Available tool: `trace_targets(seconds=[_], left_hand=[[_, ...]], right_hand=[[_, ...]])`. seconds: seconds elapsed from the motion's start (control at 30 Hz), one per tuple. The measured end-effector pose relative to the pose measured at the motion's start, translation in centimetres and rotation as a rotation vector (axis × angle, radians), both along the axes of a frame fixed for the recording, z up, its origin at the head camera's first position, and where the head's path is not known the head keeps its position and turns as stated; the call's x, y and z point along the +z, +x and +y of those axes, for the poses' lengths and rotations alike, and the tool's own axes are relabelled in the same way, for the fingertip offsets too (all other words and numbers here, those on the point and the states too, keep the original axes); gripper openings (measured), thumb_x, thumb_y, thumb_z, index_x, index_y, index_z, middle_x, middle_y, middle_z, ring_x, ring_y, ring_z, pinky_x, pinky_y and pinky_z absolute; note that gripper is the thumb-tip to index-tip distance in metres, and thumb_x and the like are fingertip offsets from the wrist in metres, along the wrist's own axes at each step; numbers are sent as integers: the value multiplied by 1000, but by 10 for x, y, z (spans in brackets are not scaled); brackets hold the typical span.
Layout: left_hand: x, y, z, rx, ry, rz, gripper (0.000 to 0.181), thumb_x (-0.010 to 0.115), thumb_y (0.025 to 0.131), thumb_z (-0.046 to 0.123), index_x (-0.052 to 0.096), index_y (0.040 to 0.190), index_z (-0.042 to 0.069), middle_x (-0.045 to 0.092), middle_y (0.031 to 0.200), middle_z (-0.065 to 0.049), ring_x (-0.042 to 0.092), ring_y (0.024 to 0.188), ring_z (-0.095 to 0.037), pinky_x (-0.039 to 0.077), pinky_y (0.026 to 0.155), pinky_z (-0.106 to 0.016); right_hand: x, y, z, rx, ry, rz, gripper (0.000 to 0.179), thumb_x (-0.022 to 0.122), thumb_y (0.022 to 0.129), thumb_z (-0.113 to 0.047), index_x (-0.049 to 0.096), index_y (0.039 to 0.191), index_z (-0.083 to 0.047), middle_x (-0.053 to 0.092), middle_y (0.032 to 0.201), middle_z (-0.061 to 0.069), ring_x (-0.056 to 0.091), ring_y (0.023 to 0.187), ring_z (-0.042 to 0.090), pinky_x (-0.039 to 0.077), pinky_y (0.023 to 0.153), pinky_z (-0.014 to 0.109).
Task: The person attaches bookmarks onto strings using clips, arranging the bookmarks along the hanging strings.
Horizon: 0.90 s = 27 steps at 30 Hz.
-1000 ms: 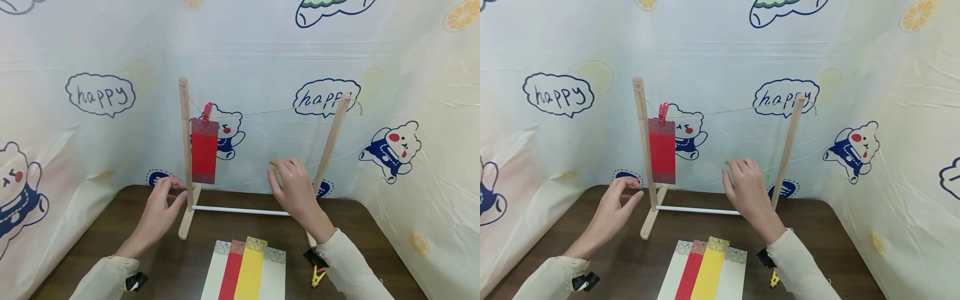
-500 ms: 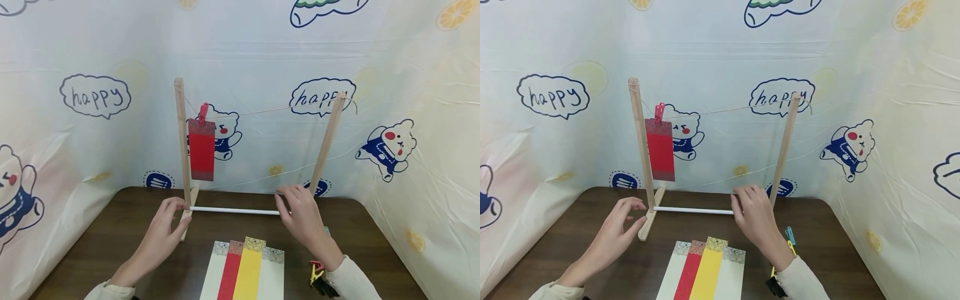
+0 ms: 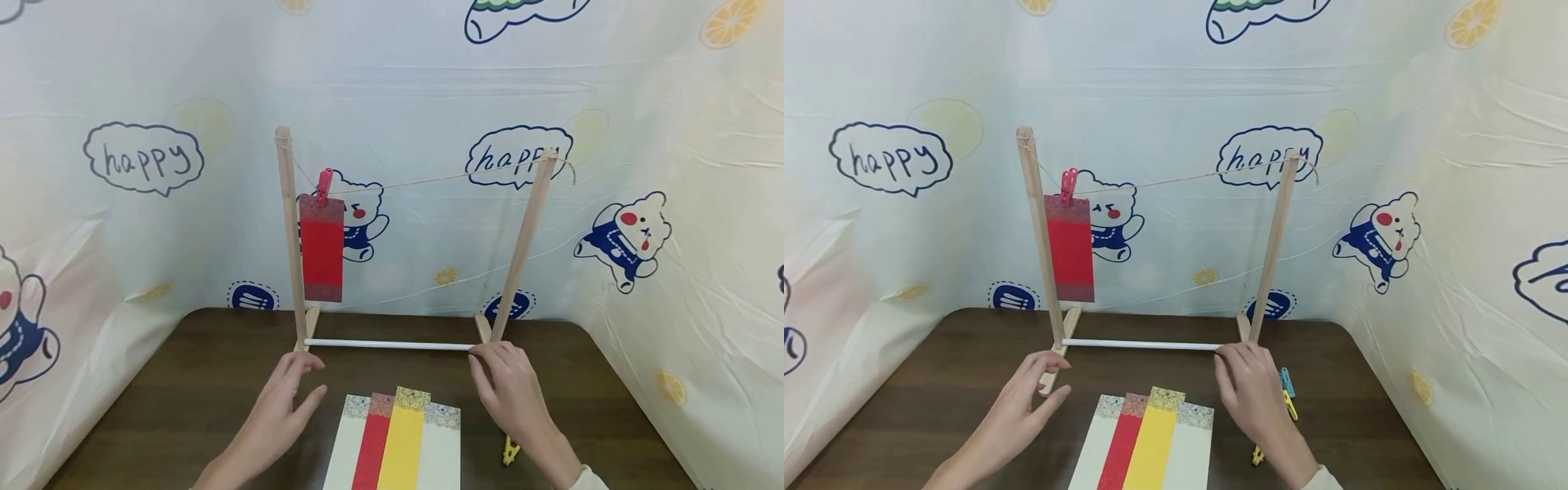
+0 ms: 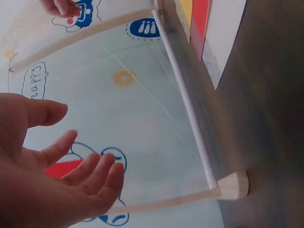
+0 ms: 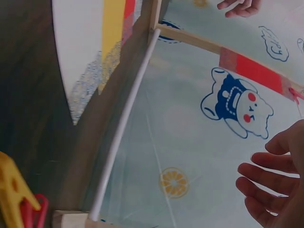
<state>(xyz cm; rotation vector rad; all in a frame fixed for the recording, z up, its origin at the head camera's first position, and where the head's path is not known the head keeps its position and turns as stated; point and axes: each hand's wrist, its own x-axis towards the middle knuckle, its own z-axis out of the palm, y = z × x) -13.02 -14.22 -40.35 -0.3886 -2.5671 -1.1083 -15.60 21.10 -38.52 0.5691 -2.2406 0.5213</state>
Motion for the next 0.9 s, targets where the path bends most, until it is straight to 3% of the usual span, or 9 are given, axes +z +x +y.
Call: trace_targets(seconds=[0.17, 0.27, 0.43, 0.57, 0.63, 0.77, 0.9], left_hand=[[-11, -1, 14, -12, -50, -182, 33, 76, 88, 14, 59, 116, 22, 55, 119, 2, 57, 107, -20, 55, 88, -42], [-21, -4, 20, -50, -88, -283, 31, 75, 89, 17, 60, 117, 21, 56, 120, -1, 58, 103, -20, 56, 86, -40], [-36, -8, 25, -154, -135, -363, 35, 75, 89, 19, 60, 120, 14, 55, 118, -6, 58, 94, -20, 55, 76, -36], [-44, -10, 27, -195, -170, -404, 40, 76, 88, 25, 60, 123, 13, 54, 122, -8, 54, 99, -22, 56, 80, -42], [-47, -10, 27, -214, -183, -420, 42, 76, 88, 26, 59, 124, 13, 53, 125, -8, 53, 104, -24, 55, 86, -48], [-52, -11, 26, -260, -191, -441, 43, 75, 89, 26, 58, 127, 14, 51, 128, -8, 51, 110, -25, 52, 91, -54], [-55, -11, 26, -290, -201, -457, 45, 75, 89, 29, 57, 128, 16, 50, 131, -8, 49, 114, -27, 51, 91, -57]], right_hand=[[-15, 9, 13, -87, -68, -105, 9, 75, 87, -9, 75, 94, -14, 72, 93, -3, 62, 88, 12, 52, 77, 40], [-26, 13, 22, -132, -121, -161, 9, 74, 88, -9, 75, 96, -13, 72, 93, -2, 63, 88, 13, 52, 76, 43], [-46, 18, 40, -164, -208, -268, 8, 72, 90, -7, 76, 97, -10, 73, 92, -1, 65, 86, 18, 51, 78, 48], [-60, 18, 54, -221, -302, -411, 12, 71, 92, -11, 75, 103, -10, 73, 98, 1, 67, 96, 22, 52, 84, 49], [-68, 16, 60, -220, -400, -524, 18, 69, 94, -15, 72, 111, -10, 73, 103, 3, 67, 100, 21, 53, 85, 43], [-86, 10, 71, -124, -709, -757, 33, 66, 97, -17, 61, 127, -2, 70, 114, 14, 67, 99, 21, 54, 82, 31], [-104, 7, 81, -83, -926, -844, 36, 63, 98, -12, 56, 130, 4, 70, 113, 20, 69, 91, 18, 55, 75, 26]])
